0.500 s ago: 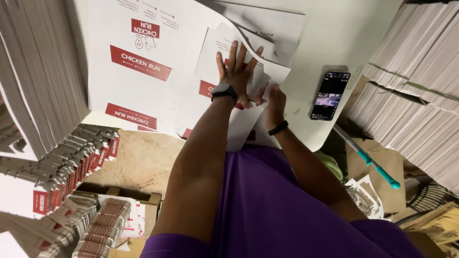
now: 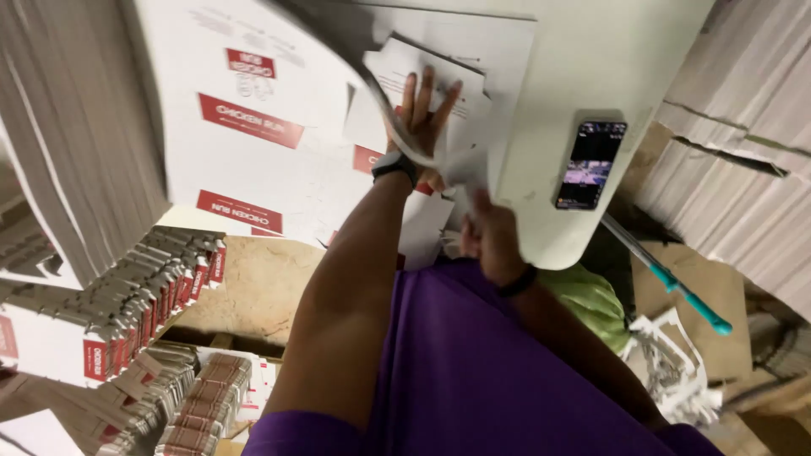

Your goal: Assembling cardboard boxes by tearing off waste material and folding pre-cut sheets.

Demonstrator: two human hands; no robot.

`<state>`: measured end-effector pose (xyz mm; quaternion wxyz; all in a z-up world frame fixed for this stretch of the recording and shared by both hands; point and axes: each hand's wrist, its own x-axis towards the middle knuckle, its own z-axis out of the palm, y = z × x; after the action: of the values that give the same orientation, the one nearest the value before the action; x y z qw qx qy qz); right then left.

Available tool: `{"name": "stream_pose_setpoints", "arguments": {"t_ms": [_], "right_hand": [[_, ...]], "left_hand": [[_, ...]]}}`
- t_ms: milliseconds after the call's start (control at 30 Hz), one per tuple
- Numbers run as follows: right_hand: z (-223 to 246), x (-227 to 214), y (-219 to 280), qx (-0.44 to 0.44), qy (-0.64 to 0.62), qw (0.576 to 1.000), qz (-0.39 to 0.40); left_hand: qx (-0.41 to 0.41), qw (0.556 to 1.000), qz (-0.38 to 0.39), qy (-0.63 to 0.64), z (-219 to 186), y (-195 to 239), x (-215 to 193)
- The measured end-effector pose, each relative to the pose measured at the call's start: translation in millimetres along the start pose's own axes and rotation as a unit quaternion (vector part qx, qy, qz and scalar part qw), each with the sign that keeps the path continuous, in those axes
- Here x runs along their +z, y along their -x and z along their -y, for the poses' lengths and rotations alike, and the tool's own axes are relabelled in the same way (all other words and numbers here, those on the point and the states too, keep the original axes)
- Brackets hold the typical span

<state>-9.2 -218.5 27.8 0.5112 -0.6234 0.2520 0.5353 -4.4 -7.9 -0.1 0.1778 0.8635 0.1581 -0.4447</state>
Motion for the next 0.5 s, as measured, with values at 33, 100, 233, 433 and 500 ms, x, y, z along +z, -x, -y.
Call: {"name": "stream_pose_setpoints", "arguments": {"t_ms": [33,100,233,433,500], "right_hand": [[4.6,5.7,8.2,0.002,-0.001,1.000,-0.009],[14.5,17.9,25.2,-0.089,0.046,0.995,0.008],[-2.4,22.9,-14.5,-0.134,-0.212,0.954,0.161],[12.0,19.8,-32.9,-0.298,0.166,0.938,0.060],[18.1,18.2,-27.4,-0.254,0.125,0.952,0.121]], "left_hand": [[0.009,1.000,0.003,0.001,-1.3,-0.2,-3.1],[-0.008,0.997,-0.022,0.067,-1.8,6.2,-9.9],[0.003,0.997,-0.013,0.082,-0.5,-0.2,9.5],[0.012,0.994,0.011,0.106,-0.9,8.4,1.2],[0.026,0.994,-0.066,0.077,0.5,-6.2,20.2]]}}
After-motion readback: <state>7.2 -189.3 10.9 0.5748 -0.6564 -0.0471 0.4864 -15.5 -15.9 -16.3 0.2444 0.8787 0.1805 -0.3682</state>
